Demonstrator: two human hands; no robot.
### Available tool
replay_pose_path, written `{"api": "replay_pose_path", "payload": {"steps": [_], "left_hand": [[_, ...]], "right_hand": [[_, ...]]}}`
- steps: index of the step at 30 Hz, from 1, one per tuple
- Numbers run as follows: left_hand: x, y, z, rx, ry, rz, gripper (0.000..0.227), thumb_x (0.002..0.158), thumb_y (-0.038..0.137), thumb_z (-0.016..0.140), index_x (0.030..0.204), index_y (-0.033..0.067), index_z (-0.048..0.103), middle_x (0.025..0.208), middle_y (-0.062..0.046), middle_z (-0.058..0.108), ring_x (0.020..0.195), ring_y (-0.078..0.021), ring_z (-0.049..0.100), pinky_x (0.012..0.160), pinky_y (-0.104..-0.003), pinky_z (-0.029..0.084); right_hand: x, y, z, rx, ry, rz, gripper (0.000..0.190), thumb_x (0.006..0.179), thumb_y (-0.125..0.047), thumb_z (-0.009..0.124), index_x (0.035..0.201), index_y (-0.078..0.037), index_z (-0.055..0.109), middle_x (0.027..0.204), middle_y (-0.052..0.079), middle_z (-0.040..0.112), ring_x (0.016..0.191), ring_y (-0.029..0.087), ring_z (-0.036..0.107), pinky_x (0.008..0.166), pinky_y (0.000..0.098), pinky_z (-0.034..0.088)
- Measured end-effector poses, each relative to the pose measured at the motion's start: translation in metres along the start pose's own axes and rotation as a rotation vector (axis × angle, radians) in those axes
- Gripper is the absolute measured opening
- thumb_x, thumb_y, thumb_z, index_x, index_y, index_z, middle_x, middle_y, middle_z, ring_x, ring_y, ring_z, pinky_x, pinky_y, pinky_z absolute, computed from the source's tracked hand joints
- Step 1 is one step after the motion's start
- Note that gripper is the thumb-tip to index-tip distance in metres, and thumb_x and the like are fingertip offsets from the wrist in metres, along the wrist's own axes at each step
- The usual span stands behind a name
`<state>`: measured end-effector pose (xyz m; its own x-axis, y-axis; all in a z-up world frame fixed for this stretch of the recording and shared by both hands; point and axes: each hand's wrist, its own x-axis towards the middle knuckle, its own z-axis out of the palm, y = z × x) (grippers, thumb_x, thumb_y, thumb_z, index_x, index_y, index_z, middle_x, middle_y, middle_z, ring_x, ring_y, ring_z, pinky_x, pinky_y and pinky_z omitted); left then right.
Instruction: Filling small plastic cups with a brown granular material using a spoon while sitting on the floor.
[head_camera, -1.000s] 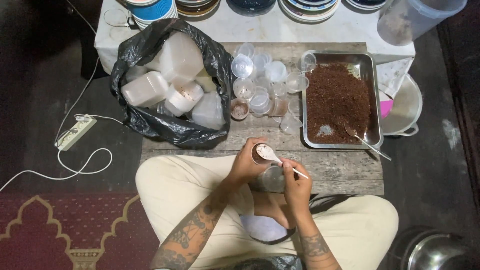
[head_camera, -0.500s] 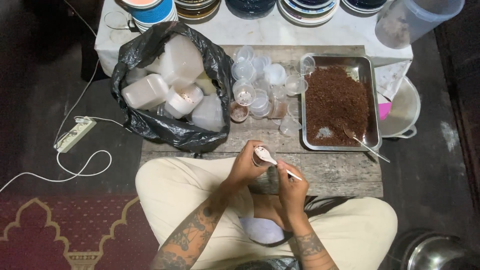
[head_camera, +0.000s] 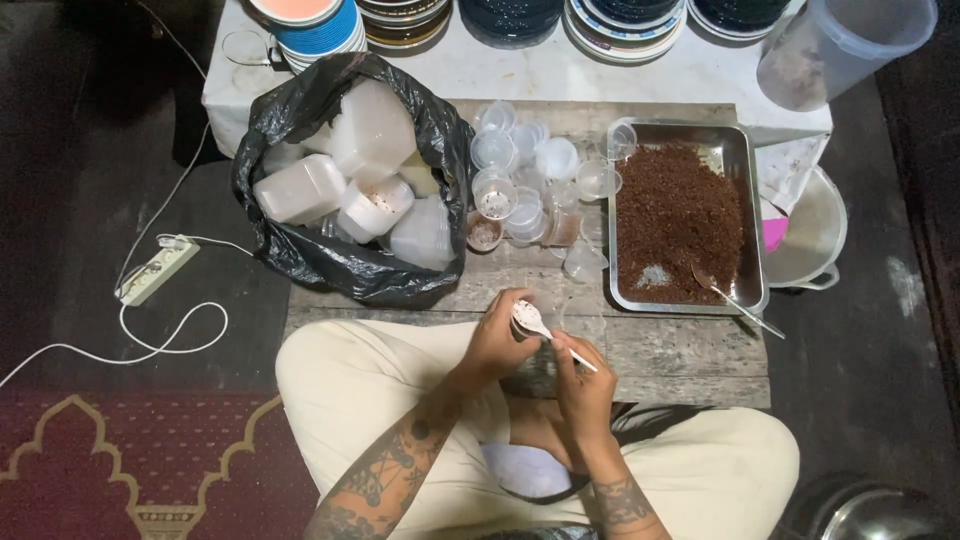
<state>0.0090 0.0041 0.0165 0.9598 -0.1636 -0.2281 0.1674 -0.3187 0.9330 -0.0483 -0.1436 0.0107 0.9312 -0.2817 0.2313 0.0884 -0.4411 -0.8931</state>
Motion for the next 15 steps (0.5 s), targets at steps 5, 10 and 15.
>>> {"api": "replay_pose_path", "payload": {"steps": [5,10,15], "left_hand": [[-0.001,0.010,-0.003,0.002,0.008,-0.110,0.061,0.071,0.023,0.078,0.125,0.0172,0.050,0.129,-0.016,0.063,0.124,-0.0431,0.058,0.102,-0.054,0.048],[0.001,0.012,-0.003,0.052,-0.066,-0.188,0.073,0.074,0.023,0.077,0.136,0.0216,0.041,0.133,-0.020,0.059,0.128,-0.0452,0.055,0.108,-0.056,0.044],[0.004,0.000,-0.002,0.045,-0.067,-0.014,0.071,0.073,0.018,0.074,0.140,0.0158,0.050,0.139,-0.018,0.055,0.133,-0.0446,0.050,0.111,-0.055,0.042]], "right_hand": [[-0.001,-0.010,-0.001,0.033,-0.015,0.006,0.016,0.095,-0.017,0.071,0.104,-0.010,0.083,0.087,0.013,0.079,0.083,0.032,0.075,0.077,0.0436,0.056],[-0.003,-0.008,-0.001,0.042,0.018,0.030,0.017,0.096,-0.018,0.070,0.104,-0.009,0.083,0.086,0.016,0.078,0.083,0.035,0.074,0.079,0.0452,0.055],[-0.003,-0.013,-0.002,0.020,0.007,0.083,0.018,0.097,-0.020,0.069,0.104,-0.010,0.083,0.088,0.017,0.078,0.085,0.035,0.074,0.079,0.0459,0.054]]}}
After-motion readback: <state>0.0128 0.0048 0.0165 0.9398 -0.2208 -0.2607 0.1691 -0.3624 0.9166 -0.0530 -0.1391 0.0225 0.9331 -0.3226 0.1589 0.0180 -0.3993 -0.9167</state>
